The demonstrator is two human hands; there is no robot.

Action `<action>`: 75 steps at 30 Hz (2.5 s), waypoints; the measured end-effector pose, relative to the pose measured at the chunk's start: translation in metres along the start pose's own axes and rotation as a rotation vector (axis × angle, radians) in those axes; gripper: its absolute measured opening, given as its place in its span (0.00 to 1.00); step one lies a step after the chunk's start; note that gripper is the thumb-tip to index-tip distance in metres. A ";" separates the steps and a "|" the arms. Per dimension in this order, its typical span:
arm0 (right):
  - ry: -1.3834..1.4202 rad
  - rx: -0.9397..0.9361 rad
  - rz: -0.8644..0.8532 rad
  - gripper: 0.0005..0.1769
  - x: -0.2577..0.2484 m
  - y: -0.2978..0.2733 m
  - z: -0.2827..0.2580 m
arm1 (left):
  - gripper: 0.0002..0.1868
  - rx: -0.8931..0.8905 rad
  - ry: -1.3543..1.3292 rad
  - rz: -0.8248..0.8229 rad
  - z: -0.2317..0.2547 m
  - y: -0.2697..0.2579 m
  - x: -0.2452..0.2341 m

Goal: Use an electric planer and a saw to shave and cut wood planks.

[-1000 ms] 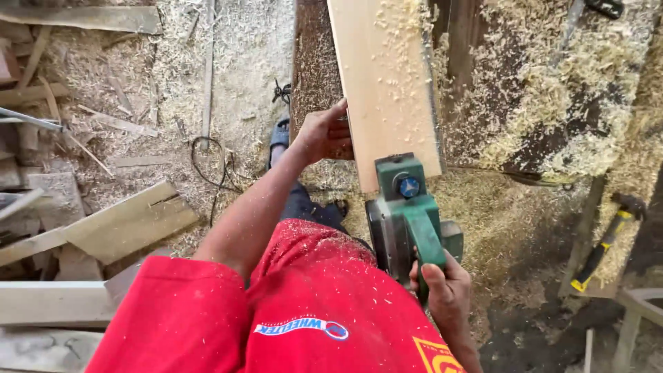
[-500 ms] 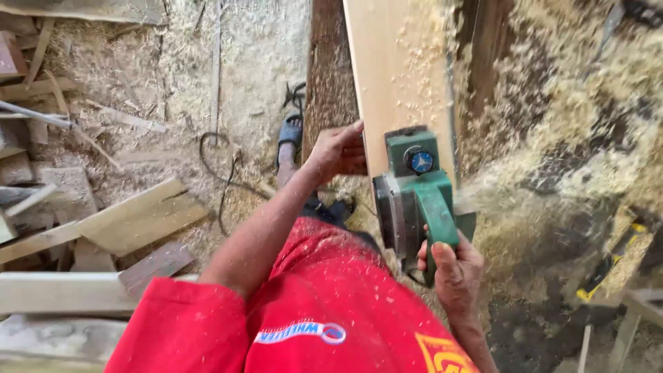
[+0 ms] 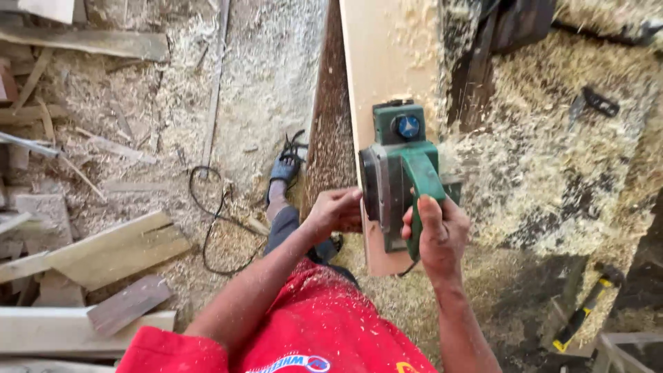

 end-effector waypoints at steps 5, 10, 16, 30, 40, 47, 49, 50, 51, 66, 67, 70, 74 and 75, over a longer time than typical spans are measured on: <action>-0.029 -0.062 0.007 0.25 0.034 0.088 -0.043 | 0.33 0.040 -0.051 -0.064 -0.018 0.009 -0.012; -0.023 -0.109 -0.003 0.27 0.076 0.190 -0.102 | 0.41 0.087 -0.040 -0.070 -0.021 0.017 -0.014; -0.010 -0.188 -0.038 0.32 0.119 0.344 -0.151 | 0.41 0.005 0.069 -0.048 0.016 0.013 -0.005; -0.039 -0.003 0.007 0.23 -0.059 -0.032 0.014 | 0.50 0.513 0.690 0.453 0.104 -0.001 -0.006; 0.150 0.137 0.218 0.22 -0.141 -0.279 0.157 | 0.54 0.904 0.758 0.542 0.126 0.109 0.012; 0.103 0.135 0.094 0.18 -0.118 -0.225 0.126 | 0.59 0.777 0.652 0.506 0.139 0.090 0.017; 0.132 0.140 0.092 0.18 -0.113 -0.208 0.116 | 0.60 0.780 0.626 0.477 0.139 0.093 0.018; 0.127 0.115 0.069 0.18 -0.110 -0.199 0.112 | 0.58 0.788 0.667 0.494 0.139 0.093 0.017; 0.120 0.089 0.049 0.18 -0.108 -0.191 0.109 | 0.57 0.797 0.708 0.507 0.140 0.094 0.018; -0.023 -0.006 0.014 0.21 -0.016 0.036 -0.027 | 0.33 0.822 0.676 0.566 0.130 0.089 0.012; -0.027 -0.021 0.011 0.21 -0.007 0.056 -0.039 | 0.33 0.837 0.671 0.564 0.130 0.089 0.012; -0.013 -0.055 -0.001 0.23 0.022 0.120 -0.079 | 0.32 0.841 0.653 0.575 0.133 0.086 0.011; 0.051 -0.052 -0.015 0.24 0.065 0.219 -0.128 | 0.32 0.795 0.629 0.600 0.138 0.079 0.018; 0.078 -0.067 -0.022 0.24 0.075 0.245 -0.140 | 0.32 0.782 0.577 0.592 0.138 0.078 0.019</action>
Point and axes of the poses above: each hand's wrist, its own y-axis towards the middle knuckle, its own x-axis out of the palm, z = x × y, the point moved 6 cm from there along y, towards the middle knuckle, and after that the axes turned 5 degrees about -z, right-handed, at the moved point
